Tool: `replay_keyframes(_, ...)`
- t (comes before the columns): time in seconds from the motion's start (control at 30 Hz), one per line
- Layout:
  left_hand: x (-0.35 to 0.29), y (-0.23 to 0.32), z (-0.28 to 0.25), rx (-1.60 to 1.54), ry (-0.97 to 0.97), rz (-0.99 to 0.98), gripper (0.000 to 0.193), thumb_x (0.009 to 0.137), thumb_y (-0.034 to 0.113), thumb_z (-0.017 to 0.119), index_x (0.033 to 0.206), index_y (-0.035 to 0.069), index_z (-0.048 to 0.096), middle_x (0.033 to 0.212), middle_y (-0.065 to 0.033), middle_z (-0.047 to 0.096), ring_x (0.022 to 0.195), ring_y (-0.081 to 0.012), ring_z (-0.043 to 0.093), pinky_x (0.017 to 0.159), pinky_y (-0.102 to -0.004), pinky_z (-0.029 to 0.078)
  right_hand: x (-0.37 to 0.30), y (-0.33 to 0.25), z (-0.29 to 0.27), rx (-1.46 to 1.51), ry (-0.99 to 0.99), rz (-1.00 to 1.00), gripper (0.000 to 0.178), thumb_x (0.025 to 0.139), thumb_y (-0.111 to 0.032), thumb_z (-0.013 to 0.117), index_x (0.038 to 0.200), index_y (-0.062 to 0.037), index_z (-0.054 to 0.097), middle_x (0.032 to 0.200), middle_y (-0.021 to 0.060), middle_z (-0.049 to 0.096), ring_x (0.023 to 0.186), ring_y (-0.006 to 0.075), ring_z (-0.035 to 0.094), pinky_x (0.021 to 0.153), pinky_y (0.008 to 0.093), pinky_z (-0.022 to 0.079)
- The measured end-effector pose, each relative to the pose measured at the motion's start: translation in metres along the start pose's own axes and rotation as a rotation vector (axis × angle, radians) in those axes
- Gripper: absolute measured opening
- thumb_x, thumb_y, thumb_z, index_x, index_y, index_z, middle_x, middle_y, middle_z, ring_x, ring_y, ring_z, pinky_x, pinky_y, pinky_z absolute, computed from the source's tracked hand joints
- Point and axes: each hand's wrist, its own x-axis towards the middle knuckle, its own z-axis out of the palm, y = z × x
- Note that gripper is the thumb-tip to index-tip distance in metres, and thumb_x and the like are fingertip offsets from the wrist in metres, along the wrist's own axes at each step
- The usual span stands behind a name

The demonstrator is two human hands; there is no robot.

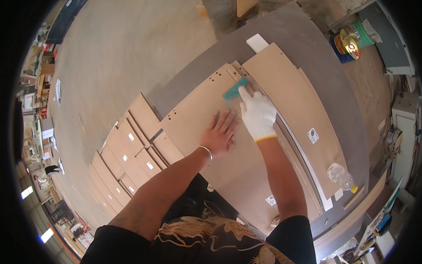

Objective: The person wipes the surfaces of multiple flat wooden panels with a white cloth. They handle each panel individually, wiping both sides and edges, then place them back into a stack. The person also uses a small plastic scraper to remove residue from the edges of some panels.

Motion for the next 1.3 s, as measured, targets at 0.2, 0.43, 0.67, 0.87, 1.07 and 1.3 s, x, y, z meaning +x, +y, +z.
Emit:
replay_keyframes(0.2,0.002,-0.002,-0.005,-0.016,-0.197,0.002,0.052,0.090,0.035,0.063,0.135,0.008,0.065,0.148,-0.0149,0.057,0.151,-0.0354,0.038,0.130,-0.0605,0.015,0.052,-0.070,0.012,0.046,-0.230,0.287,0.062,0.101,-0.032,0.060,0.157,-0.0198,0.036,0.120,0.0217,0.063,0.102,0.0388,0.072,0.082,0.0531,0.059)
replay_keyframes(0.43,-0.002,-0.008,0.009,-0.076,-0.323,0.038,0.061,0.092,0.043,0.062,0.143,0.010,0.060,0.145,-0.0119,0.059,0.150,-0.0346,0.039,0.131,-0.0626,0.010,0.078,-0.102,0.007,0.128,-0.292,0.471,0.050,0.104,-0.030,0.056,0.147,-0.0121,0.040,0.120,0.0249,0.066,0.104,0.0412,0.073,0.082,0.0541,0.060)
replay_keyframes(0.67,-0.008,-0.006,0.021,0.070,-0.356,0.075,0.067,0.094,0.047,0.060,0.153,0.017,0.051,0.155,-0.0071,0.054,0.152,-0.0306,0.037,0.130,-0.0648,0.003,0.082,-0.111,0.008,0.128,-0.286,0.527,0.047,0.104,-0.028,0.056,0.144,-0.0088,0.041,0.121,0.0251,0.068,0.104,0.0410,0.073,0.083,0.0532,0.060)
replay_keyframes(0.87,-0.005,-0.011,0.032,-0.034,-0.310,0.061,0.066,0.095,0.044,0.059,0.155,0.018,0.050,0.158,-0.0053,0.052,0.153,-0.0289,0.036,0.130,-0.0667,0.002,0.081,-0.115,0.010,0.108,-0.296,0.578,0.048,0.104,-0.028,0.056,0.144,-0.0077,0.039,0.119,0.0235,0.069,0.104,0.0417,0.073,0.083,0.0530,0.061)
replay_keyframes(1.07,-0.011,-0.011,0.038,-0.294,-0.242,-0.015,0.064,0.096,0.041,0.058,0.155,0.019,0.049,0.160,-0.0055,0.050,0.155,-0.0274,0.034,0.130,-0.0651,0.005,0.077,-0.117,0.024,0.145,-0.167,0.543,0.048,0.104,-0.026,0.055,0.145,-0.0070,0.036,0.126,0.0263,0.065,0.105,0.0419,0.073,0.082,0.0513,0.062)
replay_keyframes(1.3,-0.008,-0.006,0.029,-0.026,-0.190,0.002,0.067,0.103,0.038,0.048,0.165,0.017,0.033,0.166,-0.0055,0.041,0.156,-0.0254,0.032,0.131,-0.0527,0.016,0.082,-0.122,0.028,0.160,-0.196,0.630,0.061,0.103,-0.028,0.058,0.152,-0.0055,0.031,0.120,0.0260,0.067,0.101,0.0377,0.075,0.082,0.0468,0.062)
